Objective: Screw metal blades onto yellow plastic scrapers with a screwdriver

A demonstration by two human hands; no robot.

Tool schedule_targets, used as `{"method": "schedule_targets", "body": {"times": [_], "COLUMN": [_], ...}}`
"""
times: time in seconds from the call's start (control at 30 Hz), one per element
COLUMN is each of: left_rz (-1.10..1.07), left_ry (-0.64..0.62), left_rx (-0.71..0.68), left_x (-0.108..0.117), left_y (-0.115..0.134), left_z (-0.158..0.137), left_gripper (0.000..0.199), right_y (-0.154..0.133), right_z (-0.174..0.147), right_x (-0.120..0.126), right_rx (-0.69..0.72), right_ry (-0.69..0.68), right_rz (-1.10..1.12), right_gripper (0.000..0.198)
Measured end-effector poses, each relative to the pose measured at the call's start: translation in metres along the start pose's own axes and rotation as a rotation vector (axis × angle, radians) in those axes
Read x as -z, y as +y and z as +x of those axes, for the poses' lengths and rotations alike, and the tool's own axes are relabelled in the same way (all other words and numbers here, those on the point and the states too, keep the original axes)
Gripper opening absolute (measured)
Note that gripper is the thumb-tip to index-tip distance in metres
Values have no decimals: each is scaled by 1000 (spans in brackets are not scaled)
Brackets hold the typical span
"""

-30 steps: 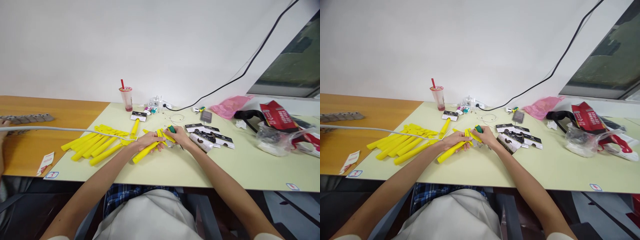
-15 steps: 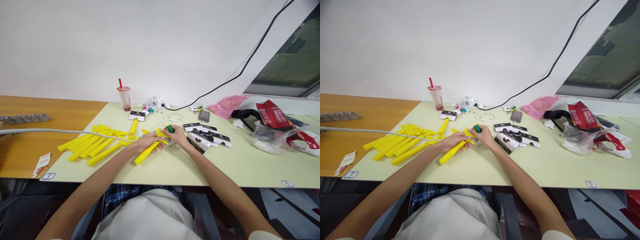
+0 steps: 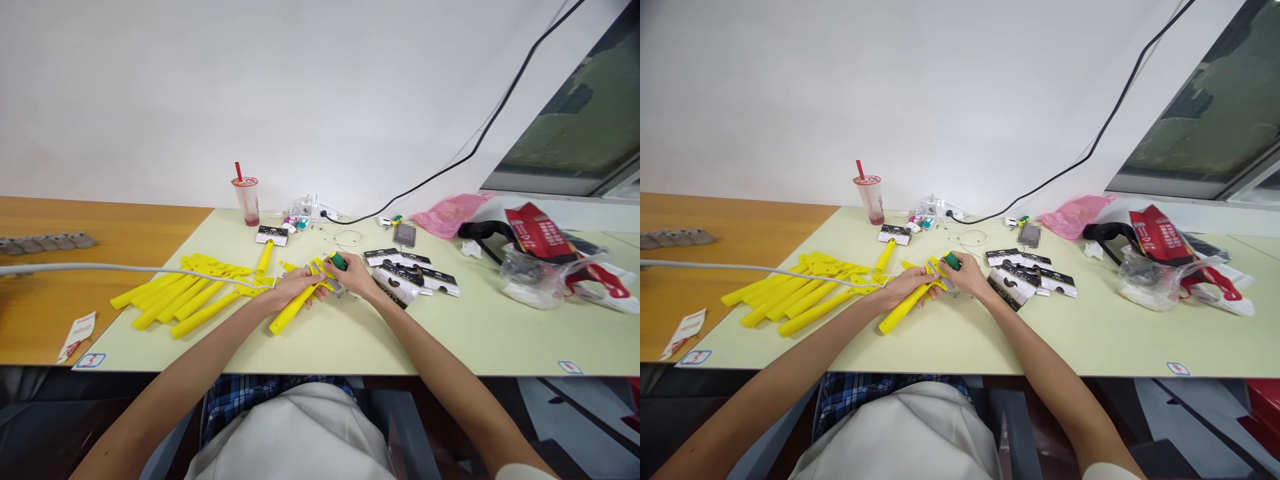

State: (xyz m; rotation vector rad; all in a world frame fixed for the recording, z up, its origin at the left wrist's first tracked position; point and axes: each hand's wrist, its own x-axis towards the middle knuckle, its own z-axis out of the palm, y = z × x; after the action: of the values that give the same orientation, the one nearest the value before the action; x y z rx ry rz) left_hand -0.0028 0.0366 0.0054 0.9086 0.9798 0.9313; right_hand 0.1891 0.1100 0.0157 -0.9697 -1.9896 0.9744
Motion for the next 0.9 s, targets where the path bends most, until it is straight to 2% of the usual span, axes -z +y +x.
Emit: {"method": "schedule_targets", "body": {"times": [0.4, 0.6, 0.9], "left_rz": [-12, -6, -11], "left_ry": [23, 4, 0], "left_rx": [-24, -32, -49], "left_x": [0, 1, -1], "left_y": [-2, -4, -5], "left_z": [1, 2, 2], "left_gripper": [30, 40, 43], "right_y": [-7, -8, -5], "right_z": [-1, -1, -4], "right_x": [11, 9, 3], "right_rx": [-94, -146, -211], "right_ry": [-97, -129, -68], "right_rz": [122, 105, 146], "right_gripper": [45, 49, 57]}}
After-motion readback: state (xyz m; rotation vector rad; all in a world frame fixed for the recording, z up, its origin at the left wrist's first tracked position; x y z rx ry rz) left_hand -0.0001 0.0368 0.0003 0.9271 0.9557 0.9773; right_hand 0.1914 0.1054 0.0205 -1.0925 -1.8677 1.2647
